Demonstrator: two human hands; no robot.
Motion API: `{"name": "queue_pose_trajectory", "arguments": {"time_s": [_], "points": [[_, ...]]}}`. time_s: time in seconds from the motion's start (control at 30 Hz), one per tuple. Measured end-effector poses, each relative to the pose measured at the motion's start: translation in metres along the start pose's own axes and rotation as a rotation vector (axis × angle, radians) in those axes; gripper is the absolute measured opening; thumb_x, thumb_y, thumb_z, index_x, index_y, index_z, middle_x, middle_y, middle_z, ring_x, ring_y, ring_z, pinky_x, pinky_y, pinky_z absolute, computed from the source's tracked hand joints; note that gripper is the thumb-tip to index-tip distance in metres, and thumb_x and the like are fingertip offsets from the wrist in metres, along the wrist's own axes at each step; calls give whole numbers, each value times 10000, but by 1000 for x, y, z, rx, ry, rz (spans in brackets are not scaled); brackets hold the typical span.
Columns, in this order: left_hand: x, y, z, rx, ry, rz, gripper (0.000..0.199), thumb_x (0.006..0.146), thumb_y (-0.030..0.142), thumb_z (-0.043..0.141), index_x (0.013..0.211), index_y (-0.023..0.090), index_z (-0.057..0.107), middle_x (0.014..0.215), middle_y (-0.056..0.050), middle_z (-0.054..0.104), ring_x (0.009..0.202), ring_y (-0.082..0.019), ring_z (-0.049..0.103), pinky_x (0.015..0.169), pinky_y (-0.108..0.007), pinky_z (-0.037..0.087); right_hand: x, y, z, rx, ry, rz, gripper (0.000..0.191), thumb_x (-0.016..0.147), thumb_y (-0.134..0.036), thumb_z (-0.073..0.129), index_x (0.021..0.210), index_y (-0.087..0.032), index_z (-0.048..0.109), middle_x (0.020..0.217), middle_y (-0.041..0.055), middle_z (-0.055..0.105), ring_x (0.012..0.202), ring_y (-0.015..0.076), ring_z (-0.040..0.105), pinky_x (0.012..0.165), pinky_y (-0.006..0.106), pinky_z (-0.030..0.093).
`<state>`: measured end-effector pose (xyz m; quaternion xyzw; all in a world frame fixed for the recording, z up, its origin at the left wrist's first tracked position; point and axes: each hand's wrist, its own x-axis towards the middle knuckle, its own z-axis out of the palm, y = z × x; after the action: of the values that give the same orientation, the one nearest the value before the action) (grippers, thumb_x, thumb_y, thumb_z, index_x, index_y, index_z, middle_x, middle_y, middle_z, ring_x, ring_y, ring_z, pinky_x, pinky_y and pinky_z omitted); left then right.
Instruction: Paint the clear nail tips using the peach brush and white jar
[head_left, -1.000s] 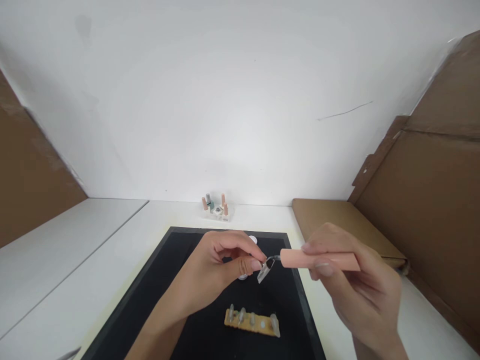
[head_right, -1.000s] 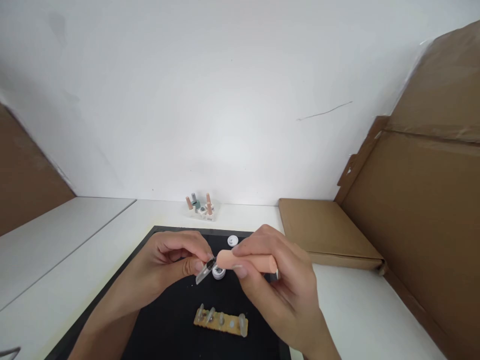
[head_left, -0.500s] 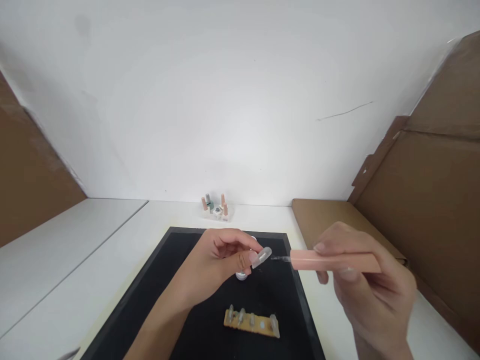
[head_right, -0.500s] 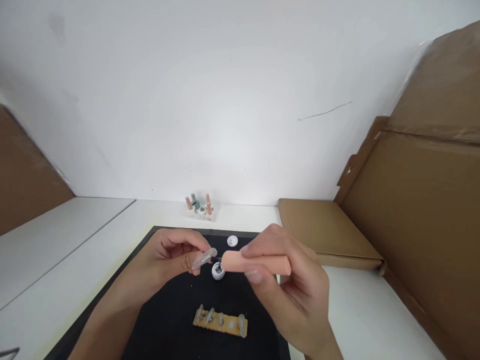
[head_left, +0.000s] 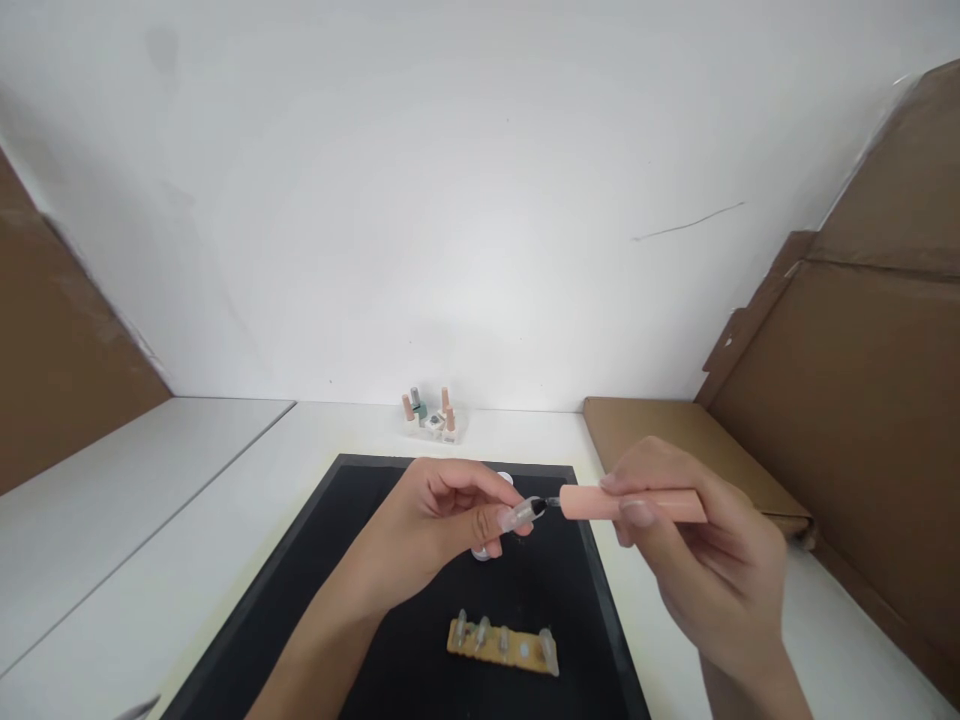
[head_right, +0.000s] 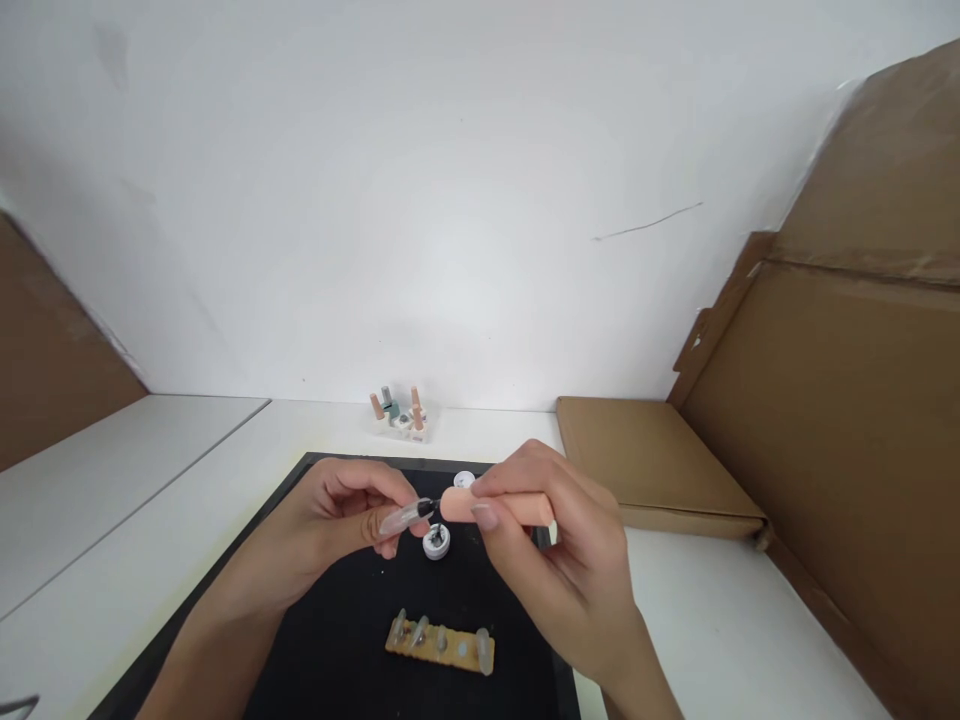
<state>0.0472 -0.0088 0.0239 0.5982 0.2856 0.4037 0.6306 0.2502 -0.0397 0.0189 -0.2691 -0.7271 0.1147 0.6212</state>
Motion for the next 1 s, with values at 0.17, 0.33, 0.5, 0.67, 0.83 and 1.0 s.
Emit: {"name": "queue_pose_trajectory", "arguments": {"time_s": [0.17,0.33,0.5,0.67,0.83,1.0], "points": [[-1,1,0,19,3,-5,77,779,230,748,734,175,779,700,-23,740,549,-78,567,540,-174,487,0,-1,-2,-23,18,0,140,899,-95,550,878,-208,630,642,-32,538,595,111,496,508,255,376],[-2,2,-3,-1,5,-19,92,768,254,760,727,173,774,682,-23,740,536,-76,562,532,-173,480,-1,0,-2,-2,85,9,132,907,-114,563,914,-213,650,694,-8,585,581,123,502,496,274,377],[1,3,-4,-21,28,-56,159,735,307,787,720,151,758,663,-39,739,505,-85,558,517,-198,492,-2,-2,0,86,55,-38,107,922,-226,586,995,-223,665,723,19,627,566,142,518,471,289,395],[3,3,-4,-65,-1,-59,176,739,318,788,715,148,749,662,-36,744,496,-72,559,512,-180,490,0,-4,3,50,-14,-72,137,895,-184,613,1019,-225,657,718,15,630,605,151,542,488,287,427],[2,3,-3,-91,-12,-77,175,732,317,796,701,152,747,658,-33,753,487,-68,558,500,-171,471,-1,-1,2,5,3,-70,192,864,-83,596,992,-216,648,710,1,617,615,140,541,512,280,428],[0,3,-4,-93,-28,-76,155,751,310,783,715,162,756,663,-30,758,487,-66,563,496,-166,454,0,0,-2,-75,3,-93,205,841,-50,590,946,-220,637,713,2,628,589,138,536,500,287,410]]}}
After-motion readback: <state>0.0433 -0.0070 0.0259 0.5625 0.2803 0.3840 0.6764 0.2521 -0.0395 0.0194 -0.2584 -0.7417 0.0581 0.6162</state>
